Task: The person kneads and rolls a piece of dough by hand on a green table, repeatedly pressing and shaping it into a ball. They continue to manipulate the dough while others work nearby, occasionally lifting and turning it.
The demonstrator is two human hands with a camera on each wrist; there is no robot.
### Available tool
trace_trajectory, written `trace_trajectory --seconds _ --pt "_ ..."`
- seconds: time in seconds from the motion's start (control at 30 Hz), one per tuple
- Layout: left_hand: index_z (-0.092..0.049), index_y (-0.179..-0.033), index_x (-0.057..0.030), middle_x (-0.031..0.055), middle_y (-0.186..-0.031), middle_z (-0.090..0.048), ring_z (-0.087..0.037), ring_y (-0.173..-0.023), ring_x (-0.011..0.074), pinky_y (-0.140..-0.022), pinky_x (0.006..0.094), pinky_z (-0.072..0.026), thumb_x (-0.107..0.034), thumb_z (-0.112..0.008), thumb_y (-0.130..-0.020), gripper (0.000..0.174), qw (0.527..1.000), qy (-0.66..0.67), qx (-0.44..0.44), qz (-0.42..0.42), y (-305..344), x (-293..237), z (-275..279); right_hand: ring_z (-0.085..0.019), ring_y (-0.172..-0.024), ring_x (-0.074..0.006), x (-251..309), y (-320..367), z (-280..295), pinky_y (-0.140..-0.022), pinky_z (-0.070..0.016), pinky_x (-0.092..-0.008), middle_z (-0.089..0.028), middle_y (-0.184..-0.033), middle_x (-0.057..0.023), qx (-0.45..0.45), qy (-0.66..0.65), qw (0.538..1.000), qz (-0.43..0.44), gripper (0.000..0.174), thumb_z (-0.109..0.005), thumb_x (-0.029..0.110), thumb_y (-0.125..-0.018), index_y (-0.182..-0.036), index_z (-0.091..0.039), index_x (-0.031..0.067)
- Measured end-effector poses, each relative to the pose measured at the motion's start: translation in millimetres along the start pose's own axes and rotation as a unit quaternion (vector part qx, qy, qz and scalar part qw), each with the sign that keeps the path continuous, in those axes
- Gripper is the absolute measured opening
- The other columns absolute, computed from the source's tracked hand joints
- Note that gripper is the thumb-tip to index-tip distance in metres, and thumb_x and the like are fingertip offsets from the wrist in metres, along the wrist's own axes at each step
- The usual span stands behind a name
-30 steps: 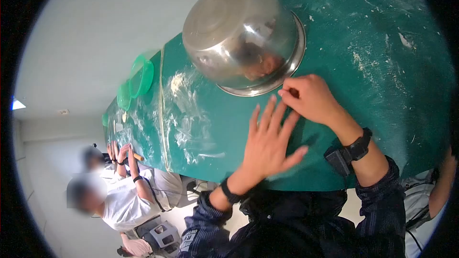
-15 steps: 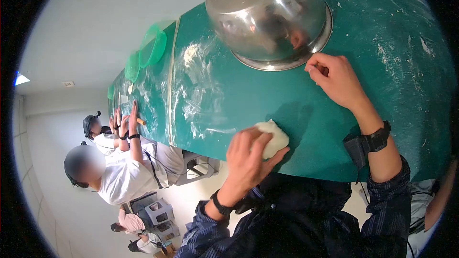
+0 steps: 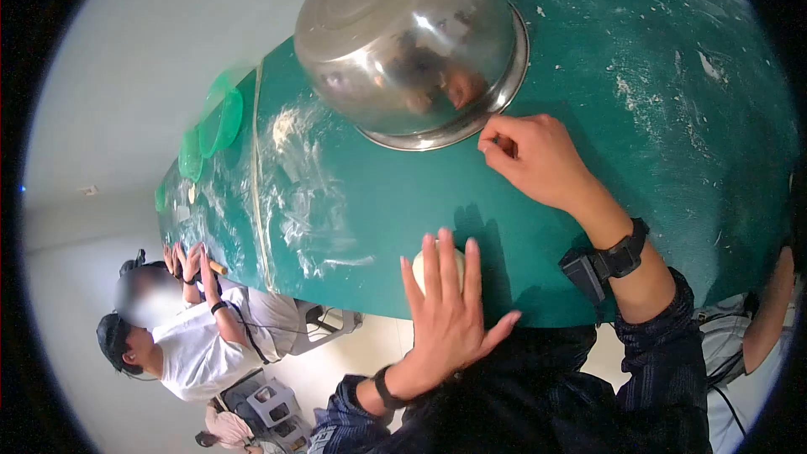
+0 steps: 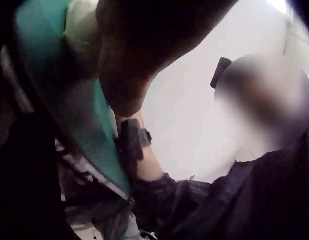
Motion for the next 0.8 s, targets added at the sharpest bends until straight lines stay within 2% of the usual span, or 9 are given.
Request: trace_trajectory --seconds 0.13,0.2,0.3,0.37,0.43,0.5,0.6,0.7,0.8 --pt "-0.045 -0.151 0.0047 0.0337 -0.157 -0.039 -0.033 -0.149 0.05 -0.117 0.0638 -0.0265 -0.068 -0.056 -0.093 0.093 0.996 -0.017 -0.074 -0.041 -73 10 5 -0.071 -0.07 -0.0361 -5 -1 -1 -0.065 -0.0551 -0.0468 -0.072 -0.074 -0.0133 -0.015 -0.011 0.999 0.031 0.014 -0.07 0.022 -0.09 -0.09 -0.071 0.0079" --pt "-0.055 -0.14 0.0024 0.0281 -0.148 -0.047 -0.041 -0.142 0.0477 -0.113 0.0643 -0.0297 -0.062 -0.057 -0.092 0.081 0.981 0.078 -0.158 -0.077 -96 30 -1 -0.071 -0.071 -0.0365 -5 -2 -1 -0.066 -0.0554 -0.0472 -0.072 -0.075 -0.0139 -0.014 -0.017 0.999 0.028 0.014 -0.069 0.022 -0.09 -0.091 -0.071 0.0079" --pt "-0.064 -0.12 -0.0016 0.0185 -0.13 -0.059 -0.053 -0.124 0.0413 -0.106 0.0587 -0.0369 -0.051 -0.06 -0.091 0.057 0.909 0.266 -0.311 -0.08 -101 81 -22 -0.071 -0.071 -0.0371 -6 -3 -2 -0.066 -0.0559 -0.0475 -0.073 -0.077 -0.0146 -0.009 -0.027 0.999 0.025 0.015 -0.07 0.022 -0.09 -0.091 -0.071 0.0075" --pt "-0.065 -0.118 -0.0028 0.018 -0.127 -0.061 -0.056 -0.118 0.0407 -0.103 0.0536 -0.0411 -0.048 -0.063 -0.09 0.053 0.848 0.402 -0.345 0.02 -110 107 -32 -0.071 -0.071 -0.0372 -3 -3 0 -0.066 -0.056 -0.0472 -0.073 -0.077 -0.015 -0.003 -0.016 1.0 0.009 0.015 -0.07 0.022 -0.09 -0.092 -0.071 0.0072" --pt "-0.065 -0.115 -0.0038 0.0177 -0.124 -0.062 -0.059 -0.114 0.0401 -0.1 0.0493 -0.0447 -0.044 -0.067 -0.089 0.048 0.875 0.358 -0.321 0.052 -105 104 -23 -0.071 -0.07 -0.0371 -1 -2 1 -0.066 -0.056 -0.0467 -0.073 -0.076 -0.0151 0.001 -0.013 1.0 0.008 0.016 -0.07 0.022 -0.09 -0.093 -0.071 0.0068" --pt "-0.064 -0.112 -0.0044 0.0176 -0.12 -0.061 -0.06 -0.112 0.0394 -0.098 0.0458 -0.0476 -0.04 -0.072 -0.087 0.044 0.966 0.13 -0.222 0.015 -99 74 -9 -0.071 -0.069 -0.0369 -2 -1 2 -0.065 -0.0557 -0.0462 -0.072 -0.075 -0.0152 0.002 -0.016 1.0 0.014 0.016 -0.07 0.022 -0.091 -0.093 -0.072 0.0065" --pt "-0.065 -0.11 -0.0065 0.0216 -0.118 -0.061 -0.062 -0.117 0.0381 -0.102 0.0458 -0.049 -0.028 -0.081 -0.082 0.04 0.982 0.073 -0.171 -0.033 -63 40 9 -0.07 -0.065 -0.0342 -2 -1 2 -0.063 -0.0542 -0.0444 -0.071 -0.072 -0.0151 0.009 -0.019 1.0 0.003 0.017 -0.07 0.022 -0.092 -0.092 -0.071 0.0052" --pt "-0.064 -0.118 -0.0078 0.0217 -0.125 -0.061 -0.061 -0.12 0.0385 -0.103 0.0495 -0.0484 -0.015 -0.089 -0.072 0.053 0.936 0.282 -0.213 -0.014 -34 69 0 -0.068 -0.062 -0.0311 1 0 1 -0.06 -0.0514 -0.0419 -0.07 -0.07 -0.0145 0.011 -0.022 1.0 0.008 0.017 -0.07 0.021 -0.093 -0.092 -0.071 0.0041" --pt "-0.057 -0.129 -0.0064 0.0236 -0.137 -0.058 -0.054 -0.136 0.0437 -0.111 0.0502 -0.0467 -0.01 -0.085 -0.076 0.06 0.921 0.305 -0.242 -0.022 3 96 -7 -0.065 -0.058 -0.0269 0 0 0 -0.058 -0.0486 -0.0387 -0.069 -0.07 -0.0136 0.014 -0.044 0.999 0.003 0.016 -0.07 0.02 -0.093 -0.092 -0.07 0.0035"
Point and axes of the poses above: each hand's wrist, its own y-axis away from the middle knuckle, its own z-axis out of the back of the hand, x = y × z, the point moved 1 cm from there along -y, towards the middle knuckle
